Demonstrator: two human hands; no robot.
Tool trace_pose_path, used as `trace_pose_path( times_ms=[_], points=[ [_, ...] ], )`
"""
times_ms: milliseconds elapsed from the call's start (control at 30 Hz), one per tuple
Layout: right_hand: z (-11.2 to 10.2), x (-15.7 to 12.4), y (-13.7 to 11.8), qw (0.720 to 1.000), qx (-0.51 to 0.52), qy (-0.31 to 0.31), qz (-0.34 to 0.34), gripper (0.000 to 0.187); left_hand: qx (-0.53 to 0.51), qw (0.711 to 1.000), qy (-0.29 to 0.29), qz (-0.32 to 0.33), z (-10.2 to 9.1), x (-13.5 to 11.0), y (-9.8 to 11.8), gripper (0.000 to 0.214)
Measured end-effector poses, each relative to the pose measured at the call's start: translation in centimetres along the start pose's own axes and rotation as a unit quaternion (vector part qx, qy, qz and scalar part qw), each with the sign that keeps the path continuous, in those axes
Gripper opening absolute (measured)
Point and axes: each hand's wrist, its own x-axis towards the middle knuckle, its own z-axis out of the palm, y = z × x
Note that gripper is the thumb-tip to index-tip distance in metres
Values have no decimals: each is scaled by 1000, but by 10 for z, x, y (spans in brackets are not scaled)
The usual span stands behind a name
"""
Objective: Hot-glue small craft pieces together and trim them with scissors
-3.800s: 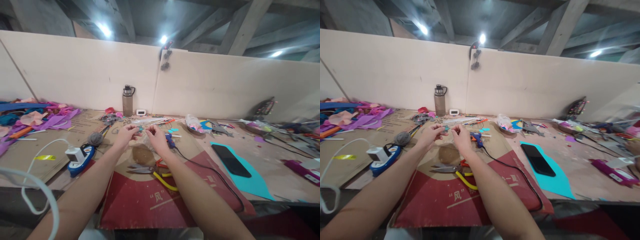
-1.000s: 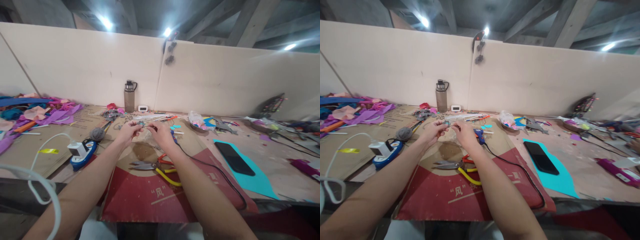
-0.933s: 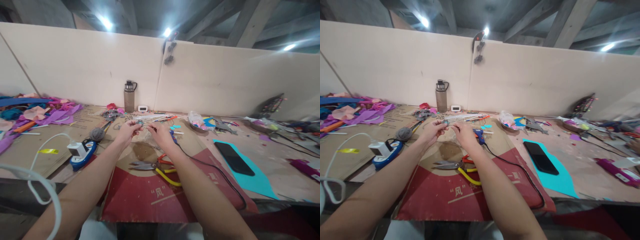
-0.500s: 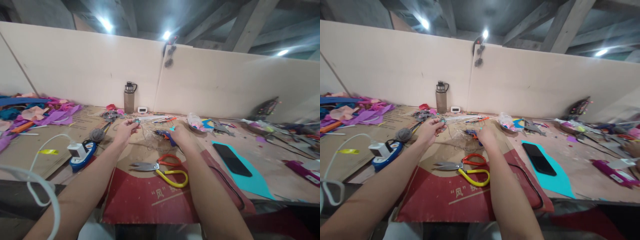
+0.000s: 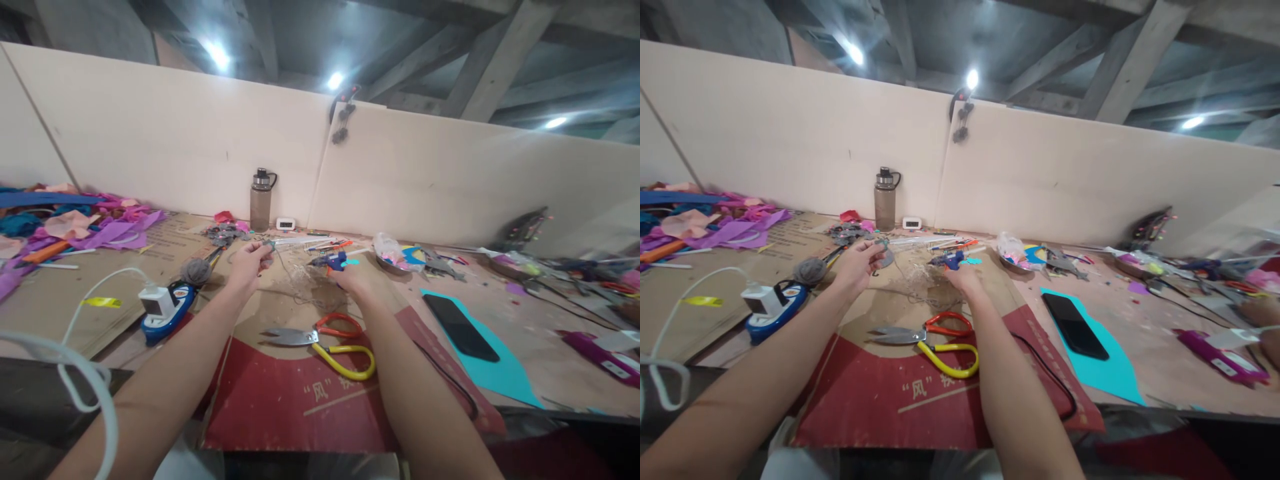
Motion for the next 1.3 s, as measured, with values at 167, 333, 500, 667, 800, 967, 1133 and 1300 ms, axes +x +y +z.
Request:
trace_pose_path(
  times_ms=[167, 333, 500, 667, 800, 967, 1133, 1300],
  points=[
    [15, -2, -17, 980, 194, -3, 35, 22, -5, 1000, 2, -9, -1, 0, -1, 31],
    [15, -18, -42, 937, 330, -45, -101, 26, -12, 1000, 4, -4, -1, -2, 1, 29],
    [10, -32, -56, 933, 313, -86, -158, 25, -11, 1000, 9, 0, -1, 0, -2, 31],
    [15, -31, -52, 956, 212, -67, -194, 24, -12, 1000, 6, 2, -3, 2, -4, 31],
    [19, -29, -48, 960, 162, -53, -221, 28, -8, 1000, 8, 4, -2, 2, -4, 32],
    [19, -32, -50, 965, 134, -51, -221, 28, -6, 1000, 5, 9, -1, 0, -3, 31],
    [20, -33, -50, 966, 127, -49, -222, 29, -3, 1000, 2, 13, -1, -1, -3, 31],
    [18, -33, -51, 968, 117, -43, -219, 32, 5, 1000, 2, 21, 0, -1, -3, 30]
  ],
)
